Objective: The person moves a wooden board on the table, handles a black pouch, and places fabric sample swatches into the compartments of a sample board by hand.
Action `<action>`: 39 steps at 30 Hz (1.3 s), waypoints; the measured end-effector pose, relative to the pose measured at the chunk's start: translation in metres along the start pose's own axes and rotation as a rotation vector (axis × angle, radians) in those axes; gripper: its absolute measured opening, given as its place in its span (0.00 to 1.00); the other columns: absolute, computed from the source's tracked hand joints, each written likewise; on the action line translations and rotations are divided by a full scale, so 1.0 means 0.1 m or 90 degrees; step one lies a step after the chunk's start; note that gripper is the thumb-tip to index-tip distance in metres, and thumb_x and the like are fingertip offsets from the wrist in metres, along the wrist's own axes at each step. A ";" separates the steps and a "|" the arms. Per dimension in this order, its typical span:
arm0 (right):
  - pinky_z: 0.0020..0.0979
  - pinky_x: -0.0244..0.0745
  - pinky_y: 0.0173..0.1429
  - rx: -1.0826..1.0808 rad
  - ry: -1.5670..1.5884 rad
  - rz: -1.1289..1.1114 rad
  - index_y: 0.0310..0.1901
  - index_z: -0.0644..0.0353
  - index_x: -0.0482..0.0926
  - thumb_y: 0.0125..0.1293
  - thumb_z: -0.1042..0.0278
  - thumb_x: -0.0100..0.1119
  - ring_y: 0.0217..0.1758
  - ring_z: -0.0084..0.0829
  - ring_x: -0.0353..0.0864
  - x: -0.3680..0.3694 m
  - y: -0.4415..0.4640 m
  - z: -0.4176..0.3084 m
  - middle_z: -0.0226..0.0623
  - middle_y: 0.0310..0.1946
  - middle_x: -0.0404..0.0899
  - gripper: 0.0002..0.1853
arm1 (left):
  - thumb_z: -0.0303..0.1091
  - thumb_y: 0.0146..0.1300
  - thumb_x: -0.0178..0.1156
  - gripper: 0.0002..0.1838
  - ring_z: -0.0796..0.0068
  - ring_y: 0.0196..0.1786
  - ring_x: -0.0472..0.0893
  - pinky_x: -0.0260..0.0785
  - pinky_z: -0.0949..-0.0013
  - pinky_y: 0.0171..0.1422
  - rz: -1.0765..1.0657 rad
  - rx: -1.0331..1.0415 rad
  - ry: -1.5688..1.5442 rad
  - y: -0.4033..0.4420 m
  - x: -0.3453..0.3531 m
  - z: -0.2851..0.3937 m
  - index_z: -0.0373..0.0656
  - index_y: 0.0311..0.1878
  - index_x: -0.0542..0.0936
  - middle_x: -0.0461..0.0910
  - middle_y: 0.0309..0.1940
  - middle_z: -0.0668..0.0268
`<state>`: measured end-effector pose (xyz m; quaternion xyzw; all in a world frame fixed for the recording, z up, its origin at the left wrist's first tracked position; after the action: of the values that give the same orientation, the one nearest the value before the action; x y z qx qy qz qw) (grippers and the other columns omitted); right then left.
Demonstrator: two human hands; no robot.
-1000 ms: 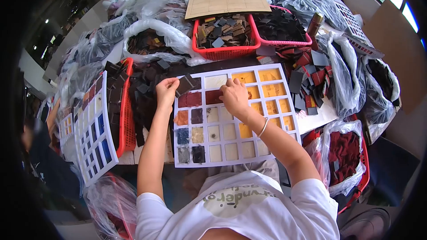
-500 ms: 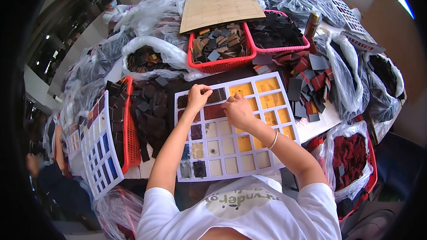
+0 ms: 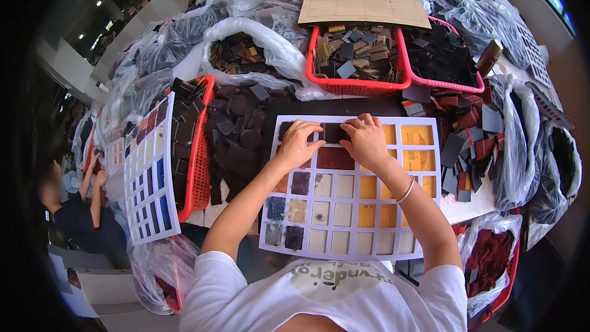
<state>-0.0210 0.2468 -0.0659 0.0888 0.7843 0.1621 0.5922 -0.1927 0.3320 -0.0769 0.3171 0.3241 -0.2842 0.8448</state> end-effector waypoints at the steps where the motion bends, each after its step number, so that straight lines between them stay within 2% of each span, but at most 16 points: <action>1: 0.40 0.62 0.64 0.003 -0.019 -0.003 0.49 0.53 0.84 0.55 0.58 0.69 0.57 0.36 0.72 -0.01 0.00 -0.02 0.28 0.48 0.82 0.19 | 0.30 0.51 0.70 0.15 0.57 0.55 0.77 0.69 0.59 0.61 -0.008 0.002 -0.004 -0.01 -0.01 -0.01 0.37 0.43 0.84 0.83 0.50 0.57; 4: 0.40 0.62 0.63 0.006 -0.059 -0.016 0.46 0.53 0.84 0.56 0.59 0.68 0.57 0.36 0.72 -0.01 0.02 -0.07 0.29 0.46 0.82 0.16 | 0.27 0.50 0.70 0.15 0.59 0.56 0.77 0.71 0.60 0.60 -0.011 -0.032 -0.080 -0.01 0.01 -0.11 0.36 0.43 0.84 0.82 0.52 0.56; 9: 0.41 0.62 0.62 0.042 -0.116 -0.065 0.41 0.54 0.84 0.57 0.62 0.65 0.56 0.37 0.74 0.05 0.05 -0.16 0.34 0.44 0.82 0.11 | 0.22 0.53 0.65 0.11 0.56 0.51 0.77 0.72 0.59 0.58 0.018 0.058 0.039 -0.01 0.05 0.05 0.35 0.41 0.84 0.82 0.50 0.55; 11: 0.41 0.62 0.62 0.037 -0.141 -0.076 0.40 0.55 0.84 0.58 0.64 0.64 0.57 0.37 0.74 0.10 0.09 -0.20 0.36 0.43 0.82 0.09 | 0.25 0.55 0.64 0.09 0.56 0.53 0.76 0.71 0.59 0.60 -0.019 0.070 0.066 0.02 0.03 0.06 0.34 0.40 0.84 0.81 0.50 0.55; 14: 0.47 0.62 0.65 0.042 -0.210 -0.163 0.45 0.61 0.81 0.61 0.68 0.56 0.58 0.37 0.74 0.14 0.10 -0.29 0.38 0.47 0.81 0.12 | 0.28 0.57 0.63 0.09 0.56 0.54 0.75 0.69 0.59 0.61 -0.095 0.059 0.089 0.06 -0.02 0.07 0.35 0.40 0.85 0.81 0.49 0.57; 16: 0.50 0.59 0.70 -0.003 -0.269 -0.080 0.51 0.64 0.78 0.61 0.70 0.53 0.60 0.40 0.74 0.18 0.00 -0.34 0.42 0.50 0.80 0.17 | 0.29 0.59 0.62 0.10 0.56 0.53 0.75 0.69 0.59 0.61 -0.113 0.065 0.097 0.06 -0.01 0.04 0.36 0.41 0.85 0.81 0.49 0.57; 17: 0.53 0.53 0.74 -0.016 -0.253 -0.058 0.55 0.63 0.76 0.62 0.70 0.52 0.63 0.42 0.74 0.14 -0.05 -0.40 0.45 0.54 0.79 0.19 | 0.29 0.59 0.62 0.10 0.56 0.53 0.76 0.69 0.59 0.62 -0.116 0.077 0.094 0.05 0.00 0.00 0.36 0.41 0.85 0.81 0.49 0.57; 21: 0.57 0.48 0.76 -0.009 -0.162 -0.073 0.56 0.62 0.76 0.62 0.68 0.54 0.66 0.39 0.74 0.22 -0.22 -0.41 0.45 0.60 0.76 0.20 | 0.30 0.59 0.62 0.11 0.56 0.55 0.76 0.69 0.58 0.62 -0.100 0.094 0.070 0.03 -0.04 -0.06 0.36 0.43 0.85 0.81 0.49 0.56; 22: 0.57 0.49 0.75 -0.005 -0.173 -0.112 0.55 0.62 0.77 0.62 0.68 0.55 0.65 0.39 0.75 0.23 -0.23 -0.40 0.44 0.59 0.77 0.19 | 0.31 0.60 0.62 0.11 0.57 0.55 0.76 0.69 0.58 0.62 -0.098 0.090 0.061 0.00 -0.02 -0.06 0.36 0.43 0.85 0.81 0.48 0.56; 24: 0.58 0.50 0.75 0.003 -0.197 -0.168 0.52 0.62 0.78 0.61 0.67 0.57 0.62 0.39 0.77 0.15 -0.11 -0.46 0.42 0.56 0.79 0.18 | 0.32 0.59 0.63 0.10 0.58 0.54 0.76 0.68 0.57 0.60 -0.063 0.048 0.091 0.02 -0.16 -0.02 0.38 0.42 0.85 0.82 0.46 0.59; 26: 0.58 0.57 0.72 0.014 -0.235 -0.227 0.44 0.60 0.80 0.59 0.64 0.62 0.55 0.37 0.79 0.19 -0.04 -0.47 0.38 0.45 0.80 0.13 | 0.33 0.59 0.63 0.10 0.58 0.54 0.76 0.68 0.57 0.58 0.031 0.013 0.133 0.02 -0.35 -0.07 0.39 0.41 0.85 0.82 0.45 0.60; 29: 0.54 0.65 0.65 0.018 -0.262 -0.221 0.43 0.60 0.80 0.57 0.62 0.64 0.54 0.37 0.80 0.30 -0.02 -0.43 0.38 0.45 0.80 0.14 | 0.33 0.60 0.61 0.07 0.61 0.54 0.73 0.64 0.56 0.56 0.197 -0.053 0.334 0.04 -0.82 -0.38 0.43 0.39 0.84 0.80 0.44 0.64; 33: 0.49 0.71 0.58 0.034 -0.245 -0.218 0.43 0.60 0.80 0.56 0.63 0.64 0.51 0.37 0.80 0.24 -0.05 -0.52 0.38 0.45 0.80 0.14 | 0.27 0.60 0.57 0.10 0.58 0.56 0.72 0.65 0.55 0.58 0.325 -0.269 0.573 -0.02 -1.75 -0.80 0.40 0.45 0.81 0.77 0.48 0.60; 35: 0.46 0.73 0.55 0.037 -0.244 -0.212 0.42 0.60 0.81 0.58 0.63 0.62 0.51 0.36 0.81 0.34 -0.06 -0.42 0.39 0.45 0.80 0.13 | 0.29 0.61 0.57 0.11 0.58 0.57 0.73 0.66 0.54 0.58 0.340 -0.371 0.623 -0.12 -2.07 -1.10 0.39 0.45 0.80 0.77 0.48 0.59; 36: 0.46 0.73 0.55 0.034 -0.232 -0.213 0.42 0.59 0.81 0.59 0.64 0.61 0.52 0.36 0.81 0.30 -0.05 -0.45 0.39 0.45 0.80 0.12 | 0.32 0.65 0.53 0.12 0.61 0.56 0.74 0.67 0.55 0.58 0.306 -0.421 0.657 -0.17 -2.18 -1.23 0.38 0.47 0.79 0.78 0.50 0.59; 39: 0.46 0.73 0.55 0.066 -0.223 -0.218 0.41 0.58 0.84 0.61 0.65 0.58 0.53 0.36 0.80 0.25 -0.05 -0.49 0.40 0.46 0.81 0.10 | 0.37 0.66 0.53 0.20 0.52 0.63 0.73 0.67 0.50 0.63 0.257 -0.536 0.514 -0.27 -2.29 -1.60 0.35 0.56 0.73 0.77 0.55 0.51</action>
<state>-0.0747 0.2429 -0.0781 0.0115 0.6804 0.0007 0.7327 -0.4135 0.4927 -0.0142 0.0937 0.6361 0.1760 0.7454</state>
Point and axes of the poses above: each hand's wrist, its own y-axis towards the middle knuckle, its own x-axis out of the palm, z = x × y, the point moved 4 cm from there along y, towards the middle knuckle
